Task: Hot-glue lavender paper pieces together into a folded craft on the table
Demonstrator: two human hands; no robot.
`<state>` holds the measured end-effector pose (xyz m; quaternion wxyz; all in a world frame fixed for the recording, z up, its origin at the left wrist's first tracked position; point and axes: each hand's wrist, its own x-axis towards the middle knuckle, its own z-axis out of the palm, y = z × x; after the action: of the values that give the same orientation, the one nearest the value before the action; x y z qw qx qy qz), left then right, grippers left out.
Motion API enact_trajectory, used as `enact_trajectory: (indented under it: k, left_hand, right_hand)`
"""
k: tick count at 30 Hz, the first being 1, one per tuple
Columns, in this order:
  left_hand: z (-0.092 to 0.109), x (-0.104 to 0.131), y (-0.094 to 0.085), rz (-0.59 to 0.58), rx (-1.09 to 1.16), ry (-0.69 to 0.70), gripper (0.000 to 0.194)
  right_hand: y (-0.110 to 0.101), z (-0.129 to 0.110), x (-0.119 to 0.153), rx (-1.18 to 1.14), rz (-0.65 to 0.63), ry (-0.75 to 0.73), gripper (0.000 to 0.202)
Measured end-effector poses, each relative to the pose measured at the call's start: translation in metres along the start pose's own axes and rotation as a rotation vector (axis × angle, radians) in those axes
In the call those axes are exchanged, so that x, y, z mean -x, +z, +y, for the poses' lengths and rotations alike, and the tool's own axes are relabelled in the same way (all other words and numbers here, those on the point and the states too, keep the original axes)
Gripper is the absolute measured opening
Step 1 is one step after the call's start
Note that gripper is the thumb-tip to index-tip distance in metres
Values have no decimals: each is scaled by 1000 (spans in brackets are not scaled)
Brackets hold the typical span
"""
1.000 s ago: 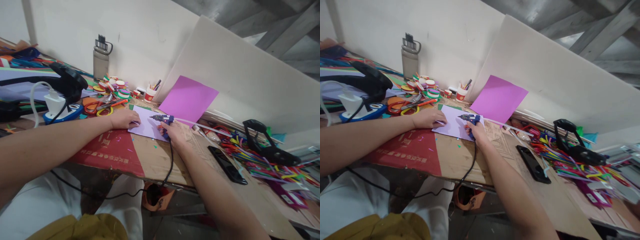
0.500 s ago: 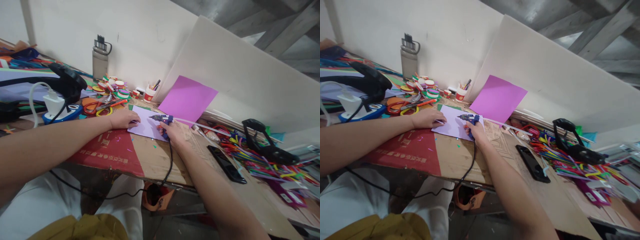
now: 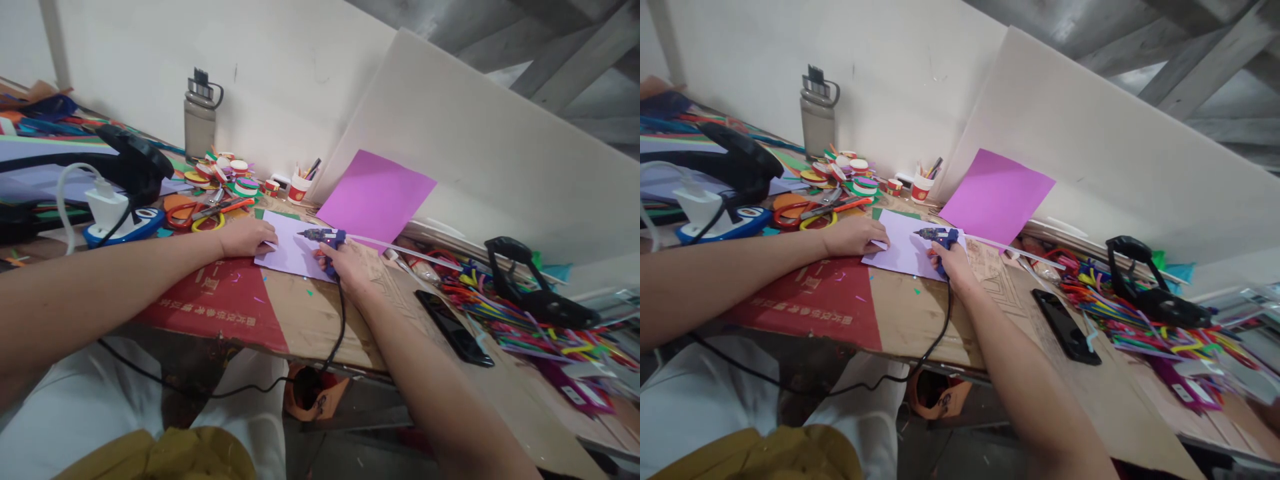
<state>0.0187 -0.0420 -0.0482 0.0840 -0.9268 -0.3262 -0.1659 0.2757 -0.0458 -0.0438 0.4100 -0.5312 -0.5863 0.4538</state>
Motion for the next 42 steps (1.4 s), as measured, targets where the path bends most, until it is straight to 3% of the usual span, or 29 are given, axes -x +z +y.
enact_trajectory:
  k: [7,14,24,42]
  left_hand:
    - [2,1,-2,-6,5,-34,22]
    - [2,0,-4,-86,38,-37,26]
    - [-1,0,0,-28,59,-9,21]
    - [0,-1,0,-57,39,-18,22]
  right_hand:
    - [0,-1,3,4,9,-7,12]
    - [-2,2,-1,13,17,-9,10]
    - [-1,3,-3,13,17,-15,9]
    - [-2,0,0,59,2,-22,14]
